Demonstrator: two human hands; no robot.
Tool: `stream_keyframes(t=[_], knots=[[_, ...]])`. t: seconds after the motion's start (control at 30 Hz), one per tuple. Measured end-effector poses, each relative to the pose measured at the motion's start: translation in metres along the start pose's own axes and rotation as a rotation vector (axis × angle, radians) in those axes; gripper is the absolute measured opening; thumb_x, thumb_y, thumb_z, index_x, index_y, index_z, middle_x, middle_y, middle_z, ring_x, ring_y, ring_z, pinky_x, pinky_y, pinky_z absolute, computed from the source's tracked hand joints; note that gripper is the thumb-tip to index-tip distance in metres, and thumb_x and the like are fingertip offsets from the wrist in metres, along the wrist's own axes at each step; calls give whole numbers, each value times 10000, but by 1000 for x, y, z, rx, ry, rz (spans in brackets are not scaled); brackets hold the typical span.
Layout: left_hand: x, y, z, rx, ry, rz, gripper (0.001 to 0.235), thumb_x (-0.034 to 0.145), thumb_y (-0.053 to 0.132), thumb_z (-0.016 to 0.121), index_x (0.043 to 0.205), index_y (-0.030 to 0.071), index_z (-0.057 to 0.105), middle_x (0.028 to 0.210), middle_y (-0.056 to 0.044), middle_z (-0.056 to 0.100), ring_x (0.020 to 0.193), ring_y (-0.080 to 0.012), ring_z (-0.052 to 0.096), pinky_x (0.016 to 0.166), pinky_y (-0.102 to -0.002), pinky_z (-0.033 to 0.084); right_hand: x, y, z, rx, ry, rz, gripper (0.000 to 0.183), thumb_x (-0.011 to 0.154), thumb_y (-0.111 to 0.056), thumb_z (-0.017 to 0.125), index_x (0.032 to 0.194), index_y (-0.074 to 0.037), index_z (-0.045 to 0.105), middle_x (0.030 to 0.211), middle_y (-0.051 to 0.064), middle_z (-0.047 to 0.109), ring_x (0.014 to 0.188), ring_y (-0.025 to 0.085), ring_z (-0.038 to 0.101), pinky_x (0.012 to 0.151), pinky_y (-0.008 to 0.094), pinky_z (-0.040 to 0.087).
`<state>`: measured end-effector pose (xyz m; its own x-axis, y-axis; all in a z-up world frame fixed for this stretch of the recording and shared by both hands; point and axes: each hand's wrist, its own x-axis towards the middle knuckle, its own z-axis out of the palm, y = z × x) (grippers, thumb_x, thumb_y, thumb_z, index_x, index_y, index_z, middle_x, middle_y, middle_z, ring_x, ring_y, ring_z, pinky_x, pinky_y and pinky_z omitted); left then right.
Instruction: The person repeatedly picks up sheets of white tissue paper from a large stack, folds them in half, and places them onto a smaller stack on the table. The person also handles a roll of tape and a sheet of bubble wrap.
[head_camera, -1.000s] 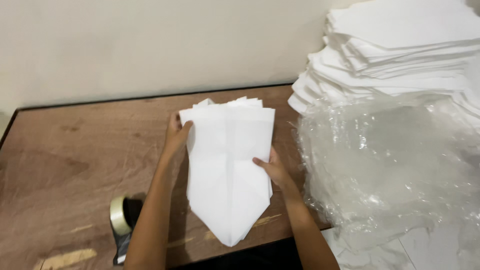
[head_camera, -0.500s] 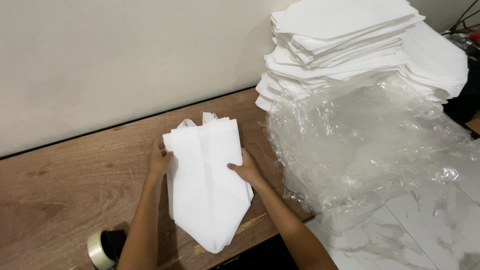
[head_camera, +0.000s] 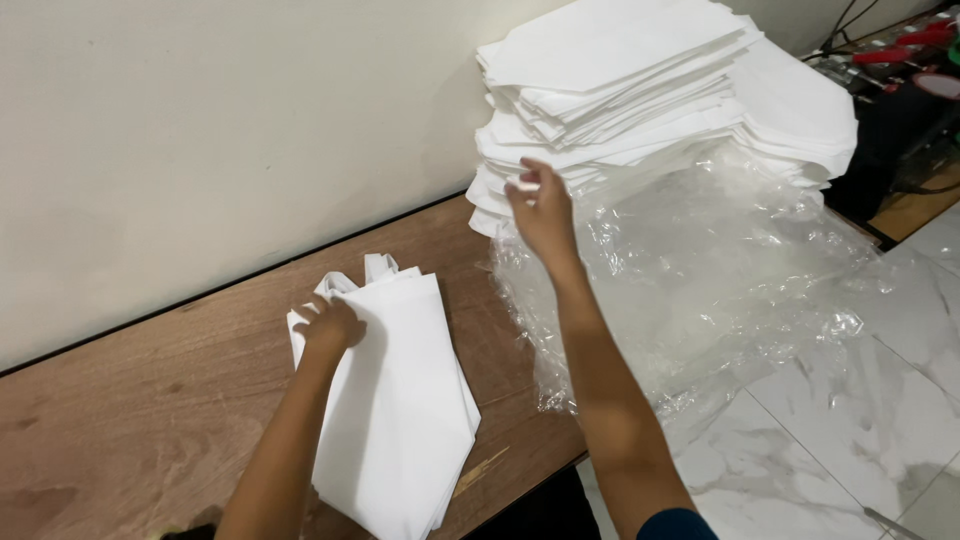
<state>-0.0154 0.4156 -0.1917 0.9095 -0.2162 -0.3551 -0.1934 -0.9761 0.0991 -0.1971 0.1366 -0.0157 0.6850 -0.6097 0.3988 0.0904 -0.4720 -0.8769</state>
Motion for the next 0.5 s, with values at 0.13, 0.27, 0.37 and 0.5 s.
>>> stream_keyframes(t=[0.13, 0.27, 0.37, 0.5], knots=[[-31, 85, -61, -34, 92, 256, 814, 943, 378, 567, 1573, 4, 212, 1615, -296, 168, 1460, -513, 208, 1106, -707, 181, 76, 26, -33, -37, 151, -45, 416, 925, -151, 645, 1321, -46, 576, 1164, 209, 637, 1031, 321, 696, 876, 401, 566], [-11, 164, -94, 88, 466, 621, 541, 938, 293, 591, 1414, 74, 455, 1458, -193, 388, 1355, -420, 347, 1049, -560, 382, 127, 51, -53, -257, 232, -118, 364, 912, -147, 609, 1269, -83, 635, 1200, 116, 584, 1080, 255, 646, 914, 342, 546], [9, 217, -116, -2, 646, 811, 541, 903, 242, 617, 1378, 67, 424, 1494, -184, 333, 1380, -453, 275, 960, -628, 403, 147, 55, -58, -488, 192, -222, 428, 926, -15, 492, 1335, -73, 603, 1384, 133, 451, 1127, 323, 540, 933, 393, 524], [5, 280, -147, -8, 812, 962, 457, 949, 212, 589, 1355, 33, 477, 1413, -178, 468, 1313, -399, 400, 885, -574, 453, 161, 57, -64, -918, 102, -282, 702, 789, 199, 417, 1379, -147, 575, 1388, 110, 551, 1101, 396, 517, 651, 480, 564]])
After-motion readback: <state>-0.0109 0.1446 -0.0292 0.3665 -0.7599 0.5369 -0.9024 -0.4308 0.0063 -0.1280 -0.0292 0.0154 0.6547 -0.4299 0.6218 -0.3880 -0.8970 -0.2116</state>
